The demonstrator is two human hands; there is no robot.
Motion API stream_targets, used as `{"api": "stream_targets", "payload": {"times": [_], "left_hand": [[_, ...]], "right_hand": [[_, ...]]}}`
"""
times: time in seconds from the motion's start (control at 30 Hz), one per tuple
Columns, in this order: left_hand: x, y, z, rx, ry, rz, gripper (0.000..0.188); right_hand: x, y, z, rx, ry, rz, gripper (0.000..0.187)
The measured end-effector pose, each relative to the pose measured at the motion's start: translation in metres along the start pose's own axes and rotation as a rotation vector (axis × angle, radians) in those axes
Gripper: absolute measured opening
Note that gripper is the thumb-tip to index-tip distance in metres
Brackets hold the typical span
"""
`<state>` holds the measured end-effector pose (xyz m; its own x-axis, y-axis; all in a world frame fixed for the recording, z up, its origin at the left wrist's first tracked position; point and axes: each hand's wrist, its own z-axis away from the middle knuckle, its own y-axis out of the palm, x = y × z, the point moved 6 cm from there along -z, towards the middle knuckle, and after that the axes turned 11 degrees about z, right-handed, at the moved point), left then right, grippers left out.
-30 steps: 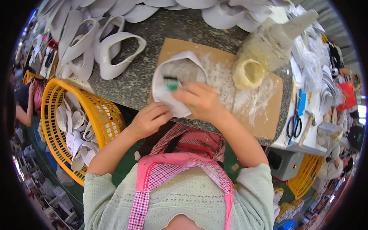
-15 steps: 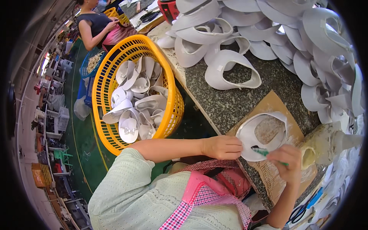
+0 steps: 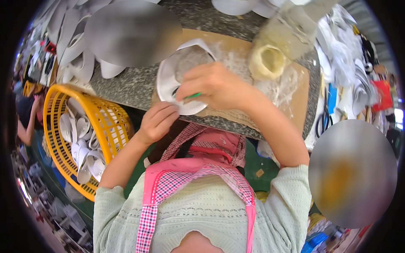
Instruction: The person applies glue to the interior and exterior surfaces of white shoe uppers using a green brush, handling each shoe component one at a time and placing them in a yellow basket or on a workbench.
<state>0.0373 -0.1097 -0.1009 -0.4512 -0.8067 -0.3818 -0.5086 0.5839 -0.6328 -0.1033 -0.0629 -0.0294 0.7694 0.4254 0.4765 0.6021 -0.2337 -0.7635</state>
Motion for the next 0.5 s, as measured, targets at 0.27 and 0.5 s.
{"api": "stream_targets", "payload": {"times": [0.27, 0.5], "left_hand": [[-0.006, 0.001, -0.008, 0.009, -0.005, 0.007, 0.025], [-0.009, -0.003, -0.020, 0.072, -0.003, -0.019, 0.020]], "right_hand": [[-0.005, -0.010, 0.021, -0.096, 0.171, -0.072, 0.014], [-0.009, -0.024, 0.032, -0.268, 0.355, -0.145, 0.015]]}}
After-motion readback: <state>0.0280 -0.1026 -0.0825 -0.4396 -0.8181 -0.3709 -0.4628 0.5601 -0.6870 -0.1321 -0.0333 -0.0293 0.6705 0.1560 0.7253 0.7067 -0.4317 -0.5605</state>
